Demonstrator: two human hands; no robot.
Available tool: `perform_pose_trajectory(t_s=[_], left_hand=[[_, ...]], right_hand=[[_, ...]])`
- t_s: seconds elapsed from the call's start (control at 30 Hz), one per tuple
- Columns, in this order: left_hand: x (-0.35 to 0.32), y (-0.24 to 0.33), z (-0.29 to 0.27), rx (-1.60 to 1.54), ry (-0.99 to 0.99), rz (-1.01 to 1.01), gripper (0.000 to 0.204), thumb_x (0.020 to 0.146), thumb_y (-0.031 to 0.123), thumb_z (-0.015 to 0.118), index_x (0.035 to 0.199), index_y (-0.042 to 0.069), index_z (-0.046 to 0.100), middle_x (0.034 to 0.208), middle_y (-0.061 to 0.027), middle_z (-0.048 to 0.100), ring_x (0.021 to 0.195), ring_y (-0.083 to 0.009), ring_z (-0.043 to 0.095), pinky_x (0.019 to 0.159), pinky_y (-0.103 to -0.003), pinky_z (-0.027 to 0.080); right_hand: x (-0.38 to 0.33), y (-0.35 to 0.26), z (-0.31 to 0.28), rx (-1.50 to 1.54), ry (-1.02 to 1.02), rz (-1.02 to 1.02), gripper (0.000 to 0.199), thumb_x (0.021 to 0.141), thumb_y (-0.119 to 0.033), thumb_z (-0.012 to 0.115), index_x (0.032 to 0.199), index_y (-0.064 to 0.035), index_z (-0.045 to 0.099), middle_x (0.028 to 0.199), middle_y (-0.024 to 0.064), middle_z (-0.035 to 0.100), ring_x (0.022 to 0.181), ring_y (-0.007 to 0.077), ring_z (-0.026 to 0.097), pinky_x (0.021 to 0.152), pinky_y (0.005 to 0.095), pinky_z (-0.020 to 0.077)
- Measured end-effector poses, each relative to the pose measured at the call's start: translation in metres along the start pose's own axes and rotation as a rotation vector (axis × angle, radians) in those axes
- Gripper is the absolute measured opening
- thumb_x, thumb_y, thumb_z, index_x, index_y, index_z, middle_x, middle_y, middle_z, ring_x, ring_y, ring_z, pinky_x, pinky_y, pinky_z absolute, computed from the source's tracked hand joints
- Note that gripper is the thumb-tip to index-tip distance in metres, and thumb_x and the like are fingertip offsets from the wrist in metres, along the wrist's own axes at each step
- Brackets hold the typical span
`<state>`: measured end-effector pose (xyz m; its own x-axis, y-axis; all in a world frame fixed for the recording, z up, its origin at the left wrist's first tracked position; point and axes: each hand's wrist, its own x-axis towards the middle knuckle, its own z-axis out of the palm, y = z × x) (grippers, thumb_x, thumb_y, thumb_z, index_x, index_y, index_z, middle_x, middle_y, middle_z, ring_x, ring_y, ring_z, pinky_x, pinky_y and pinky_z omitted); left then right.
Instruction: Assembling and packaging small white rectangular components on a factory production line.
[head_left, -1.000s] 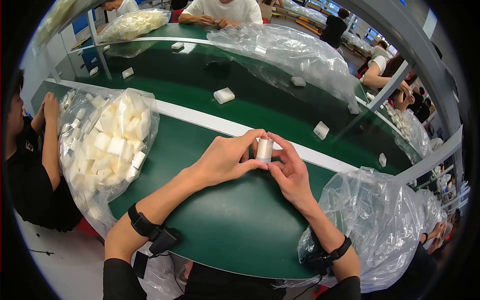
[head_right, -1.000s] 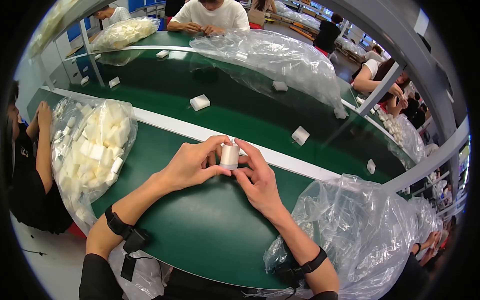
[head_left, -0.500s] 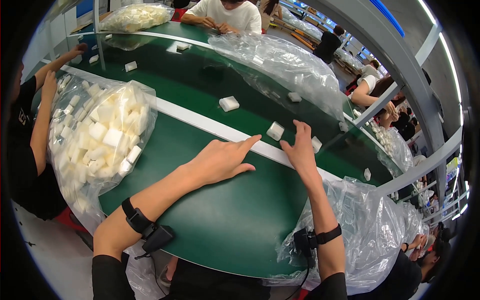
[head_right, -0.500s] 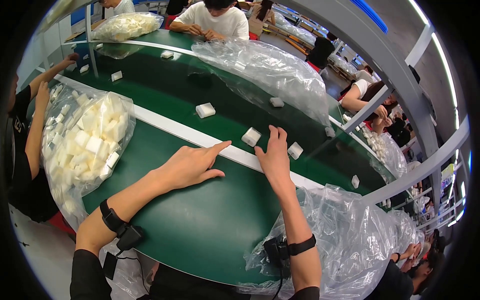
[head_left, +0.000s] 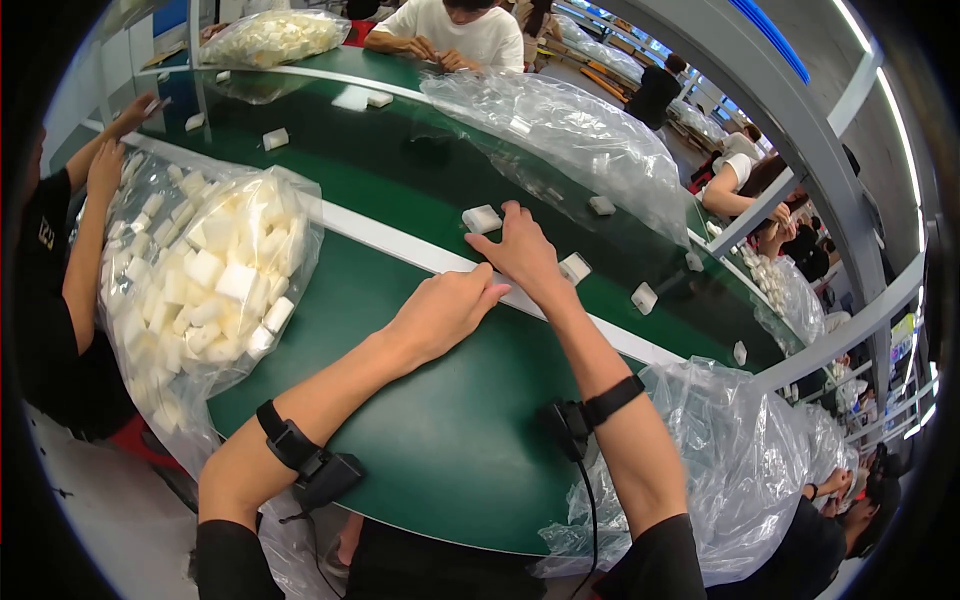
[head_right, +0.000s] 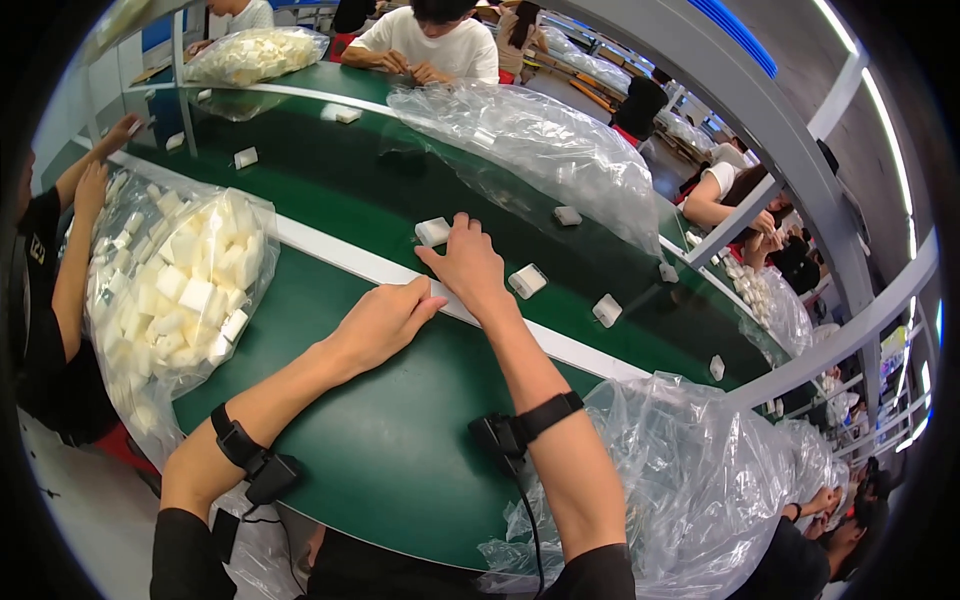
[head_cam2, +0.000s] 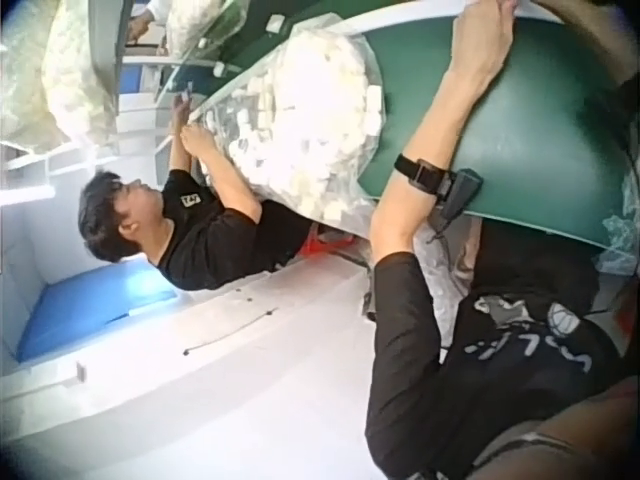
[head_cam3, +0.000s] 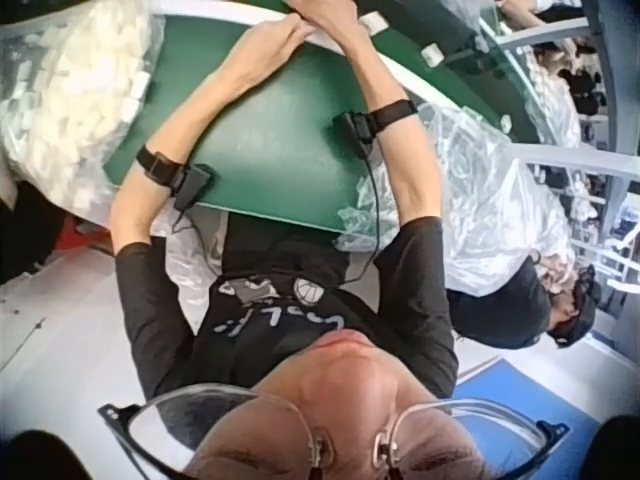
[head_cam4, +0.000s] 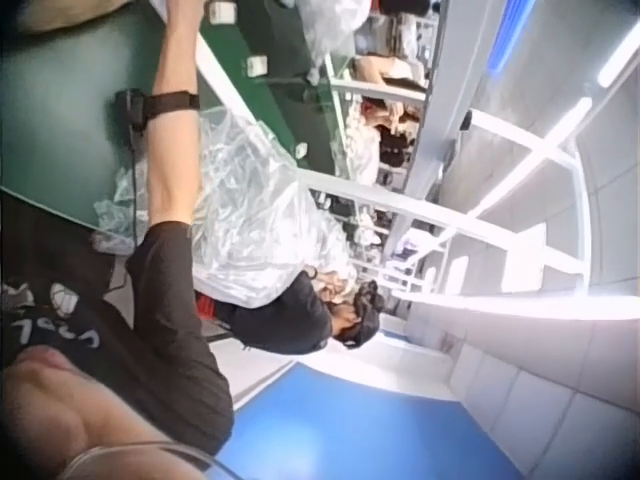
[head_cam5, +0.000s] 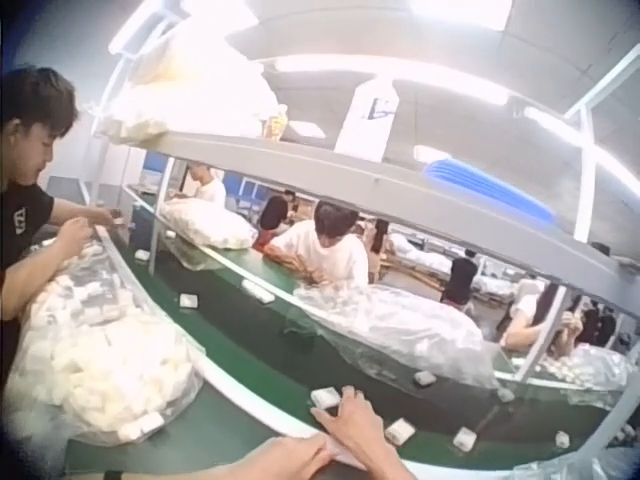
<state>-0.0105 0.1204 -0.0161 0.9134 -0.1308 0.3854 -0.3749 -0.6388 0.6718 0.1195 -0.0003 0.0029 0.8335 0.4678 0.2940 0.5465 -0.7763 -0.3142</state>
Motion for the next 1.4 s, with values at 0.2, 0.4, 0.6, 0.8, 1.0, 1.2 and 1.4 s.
perform_pose_trajectory(t_s=[0.2,0.4,0.6,0.8,1.0,1.2,1.4], left_hand=[[0.005,-0.007,0.005,-0.308,0.283,-0.099,0.019,0.107,0.021,0.051,0.114,0.004,0.051,0.090,-0.0064,0.059,0.055,-0.0105,0.056,0.042,-0.027,0.043],[0.015,-0.029,-0.012,-1.063,0.087,-0.370,0.059,0.106,0.046,0.051,0.147,0.004,0.042,0.116,-0.0092,0.065,0.096,-0.0156,0.068,0.076,-0.030,0.056],[0.018,-0.018,0.008,-0.595,-0.055,-0.134,0.039,0.104,0.026,0.059,0.138,0.008,0.055,0.105,-0.0009,0.067,0.091,-0.0058,0.061,0.079,-0.021,0.047],[0.021,-0.022,0.012,-0.581,-0.056,-0.220,0.043,0.106,0.030,0.055,0.140,0.004,0.053,0.096,-0.0061,0.070,0.064,-0.0050,0.060,0.054,-0.018,0.040],[0.018,-0.028,0.009,-0.541,-0.124,-0.191,0.042,0.107,0.032,0.052,0.140,0.007,0.054,0.096,-0.0029,0.068,0.066,-0.0032,0.059,0.056,-0.017,0.039],[0.015,-0.030,0.007,-0.424,-0.137,-0.193,0.040,0.105,0.036,0.054,0.135,0.010,0.060,0.095,-0.0009,0.069,0.065,-0.0022,0.058,0.056,-0.016,0.037],[0.016,-0.040,0.009,-0.376,-0.097,-0.208,0.041,0.105,0.037,0.053,0.136,0.011,0.060,0.094,-0.0008,0.069,0.063,-0.0020,0.057,0.055,-0.016,0.037]], right_hand=[[-0.008,0.007,0.007,0.194,0.130,-0.001,0.052,0.080,-0.033,0.074,0.120,-0.0055,0.059,0.121,0.0161,0.064,0.109,0.0383,0.066,0.087,0.0477,0.0545],[-0.065,-0.039,-0.058,0.284,0.099,-0.147,0.045,0.076,-0.027,0.076,0.106,0.0000,0.057,0.106,0.0200,0.065,0.098,0.0404,0.067,0.081,0.0489,0.0542],[-0.147,-0.055,-0.084,-0.102,0.040,-0.178,0.054,0.080,-0.023,0.079,0.121,0.0028,0.055,0.107,0.0135,0.063,0.098,0.0310,0.065,0.075,0.0408,0.0536],[-0.293,-0.052,-0.185,-0.217,-0.210,0.132,0.042,0.091,-0.023,0.071,0.120,0.0012,0.055,0.105,0.0122,0.063,0.097,0.0288,0.064,0.076,0.0389,0.0536],[-0.414,-0.012,-0.194,-0.238,-0.145,0.531,0.023,0.098,-0.019,0.064,0.107,-0.0010,0.055,0.091,0.0161,0.059,0.080,0.0362,0.064,0.068,0.0439,0.0525],[-0.475,0.000,-0.187,-0.475,-0.159,0.802,0.021,0.096,-0.015,0.065,0.109,-0.0002,0.058,0.097,0.0154,0.061,0.072,0.0365,0.066,0.062,0.0418,0.0525],[-0.472,0.003,-0.191,-0.666,0.048,1.012,0.052,0.093,-0.016,0.069,0.138,0.0021,0.049,0.129,0.0198,0.059,0.094,0.0386,0.069,0.073,0.0412,0.0571]])
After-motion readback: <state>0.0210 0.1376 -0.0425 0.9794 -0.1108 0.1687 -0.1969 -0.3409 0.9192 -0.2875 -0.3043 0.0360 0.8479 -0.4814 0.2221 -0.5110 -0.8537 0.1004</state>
